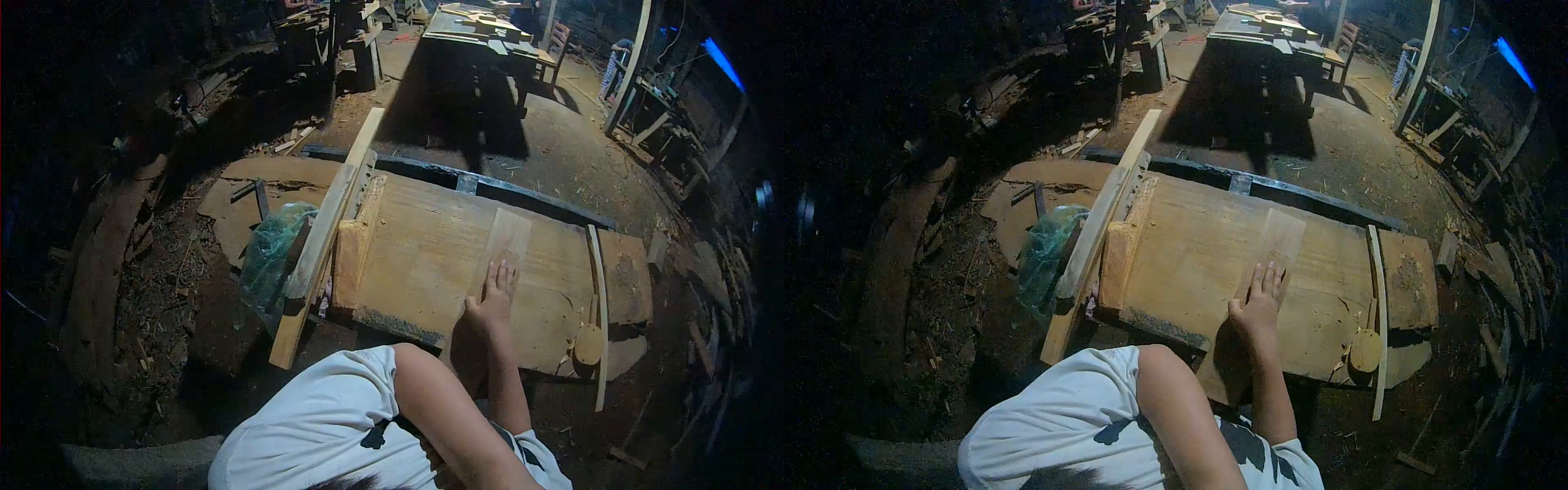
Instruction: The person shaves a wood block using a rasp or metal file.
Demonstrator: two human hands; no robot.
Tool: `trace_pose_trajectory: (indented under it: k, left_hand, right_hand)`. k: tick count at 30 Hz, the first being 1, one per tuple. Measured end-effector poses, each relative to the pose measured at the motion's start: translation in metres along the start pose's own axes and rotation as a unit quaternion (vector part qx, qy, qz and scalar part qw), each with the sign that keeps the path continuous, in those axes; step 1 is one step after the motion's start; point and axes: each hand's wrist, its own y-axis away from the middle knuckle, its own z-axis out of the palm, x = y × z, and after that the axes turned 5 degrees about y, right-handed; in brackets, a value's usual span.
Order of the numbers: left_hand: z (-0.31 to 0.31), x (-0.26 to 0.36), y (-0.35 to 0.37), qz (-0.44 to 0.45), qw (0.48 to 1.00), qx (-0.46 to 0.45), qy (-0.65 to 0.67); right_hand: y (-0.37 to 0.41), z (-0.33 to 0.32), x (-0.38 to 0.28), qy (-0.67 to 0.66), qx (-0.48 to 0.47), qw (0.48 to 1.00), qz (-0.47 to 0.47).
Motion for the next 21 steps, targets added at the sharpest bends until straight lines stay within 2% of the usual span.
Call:
trace_pose_trajectory:
  k: [5,7,11,14,16,17,20,21]
  left_hand:
    - [0.001,0.007,0.003,0.01,1.0,-0.018,0.015]
    - [-0.005,0.039,0.013,0.015,0.999,-0.025,0.021]
    - [-0.006,0.038,0.007,0.025,0.998,-0.041,0.033]
    - [-0.01,0.059,0.012,0.032,0.997,-0.051,0.041]
    - [-0.015,0.091,0.024,0.037,0.997,-0.059,0.047]
    - [-0.016,0.088,0.02,0.039,0.996,-0.062,0.05]
    - [-0.021,0.157,0.049,0.047,0.994,-0.075,0.06]
    - [-0.021,0.158,0.048,0.05,0.994,-0.079,0.063]
  right_hand:
    - [0.0,0.001,0.002,-0.013,-0.002,1.0,-0.007]
    - [0.0,0.005,0.004,-0.012,0.004,1.0,-0.008]
    - [0.0,0.002,0.002,-0.018,0.01,1.0,-0.012]
    - [0.001,0.004,0.003,-0.011,0.009,1.0,-0.011]
    - [0.002,0.001,0.0,-0.013,0.004,1.0,-0.005]
    - [0.002,0.0,-0.001,-0.015,-0.001,1.0,0.001]
    - [0.004,0.001,0.002,-0.002,0.003,1.0,-0.01]
    - [0.004,0.001,0.002,-0.001,0.004,1.0,-0.01]
